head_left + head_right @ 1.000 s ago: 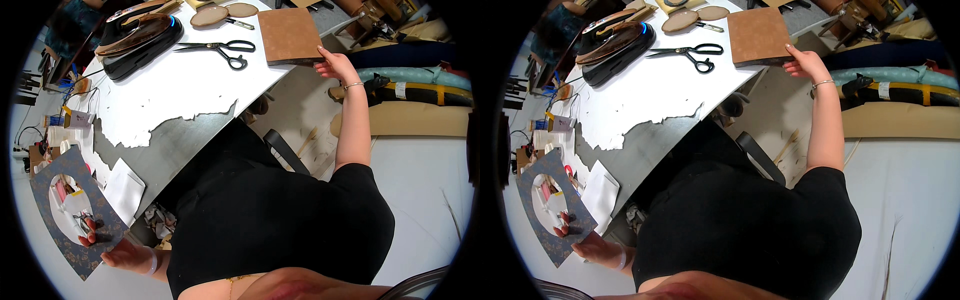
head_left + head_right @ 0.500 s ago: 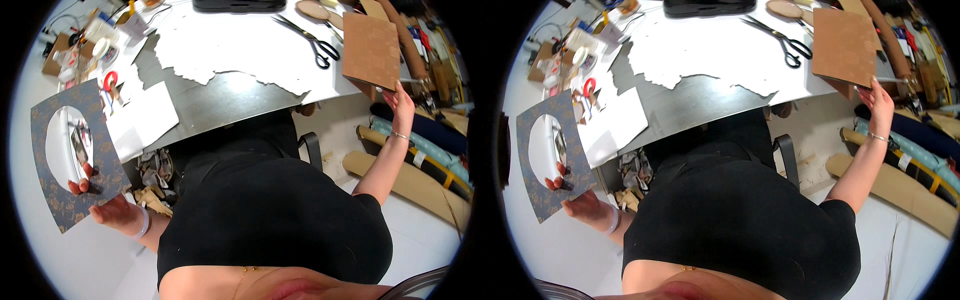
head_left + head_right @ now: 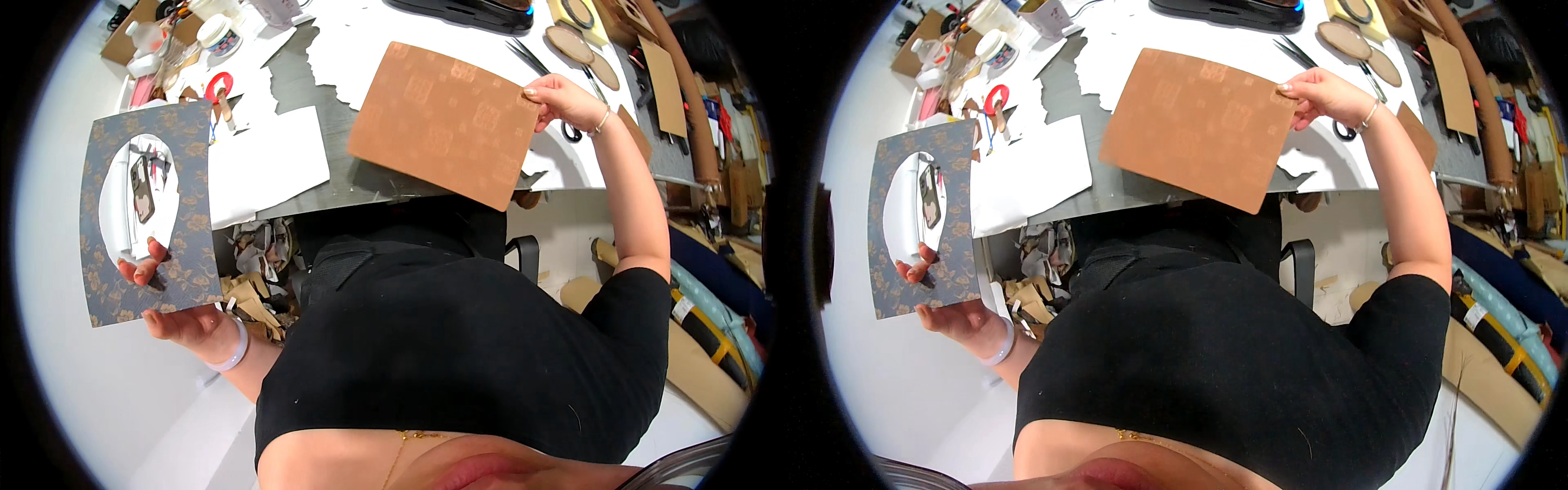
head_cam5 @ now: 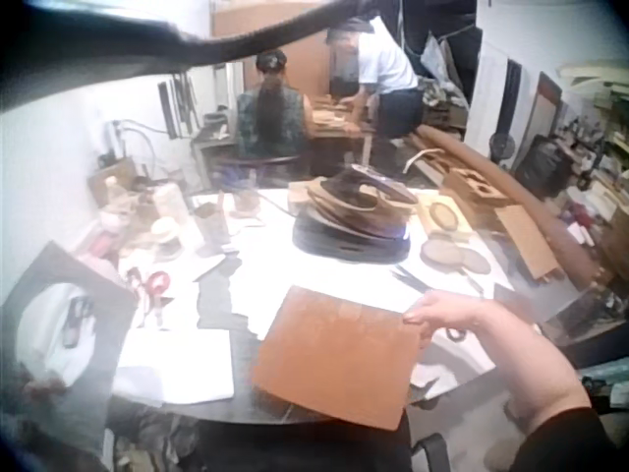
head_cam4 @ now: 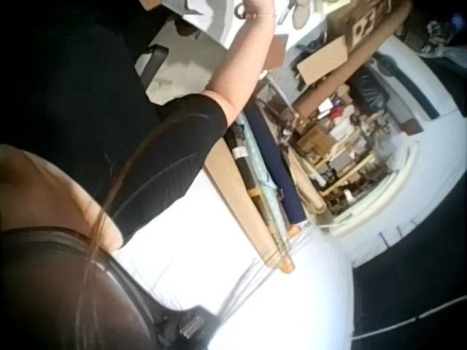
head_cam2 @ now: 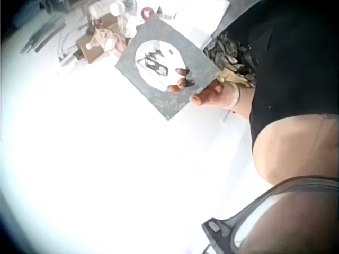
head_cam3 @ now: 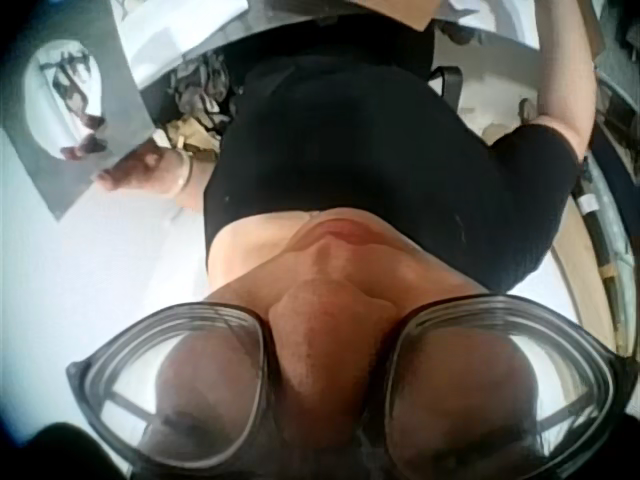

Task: The person applies glue to a patterned paper frame, places it over a brown book cover, and smooths the edges. They then secure the assembly using multiple clamps.

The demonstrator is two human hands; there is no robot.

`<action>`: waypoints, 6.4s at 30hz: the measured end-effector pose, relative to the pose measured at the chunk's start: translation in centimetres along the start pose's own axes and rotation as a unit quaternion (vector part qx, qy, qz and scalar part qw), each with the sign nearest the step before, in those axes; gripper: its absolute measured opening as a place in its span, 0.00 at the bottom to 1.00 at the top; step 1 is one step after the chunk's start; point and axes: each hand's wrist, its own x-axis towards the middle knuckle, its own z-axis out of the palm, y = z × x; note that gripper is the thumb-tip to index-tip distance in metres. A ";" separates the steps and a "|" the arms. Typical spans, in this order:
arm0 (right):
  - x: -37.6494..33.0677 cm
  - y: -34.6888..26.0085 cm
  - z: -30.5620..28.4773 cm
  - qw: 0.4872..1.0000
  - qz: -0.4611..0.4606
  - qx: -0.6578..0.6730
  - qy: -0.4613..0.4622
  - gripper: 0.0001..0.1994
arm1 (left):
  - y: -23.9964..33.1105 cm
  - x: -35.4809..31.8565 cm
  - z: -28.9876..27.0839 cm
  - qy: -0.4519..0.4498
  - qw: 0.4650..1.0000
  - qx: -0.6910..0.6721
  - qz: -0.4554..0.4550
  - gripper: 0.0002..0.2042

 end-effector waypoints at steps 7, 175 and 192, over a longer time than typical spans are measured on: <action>6.4 -3.0 -0.8 0.988 0.042 -0.112 -0.095 0.20 | 0.7 -0.7 -1.1 -0.018 0.998 -0.059 -0.031 0.30; -2.7 -3.9 14.8 0.811 -0.283 -0.475 0.190 0.19 | -16.3 1.7 19.3 -0.550 0.595 0.576 0.109 0.42; -2.9 -3.7 14.7 0.813 -0.272 -0.477 0.194 0.17 | -16.2 2.3 12.4 -0.468 0.695 0.543 -0.049 0.68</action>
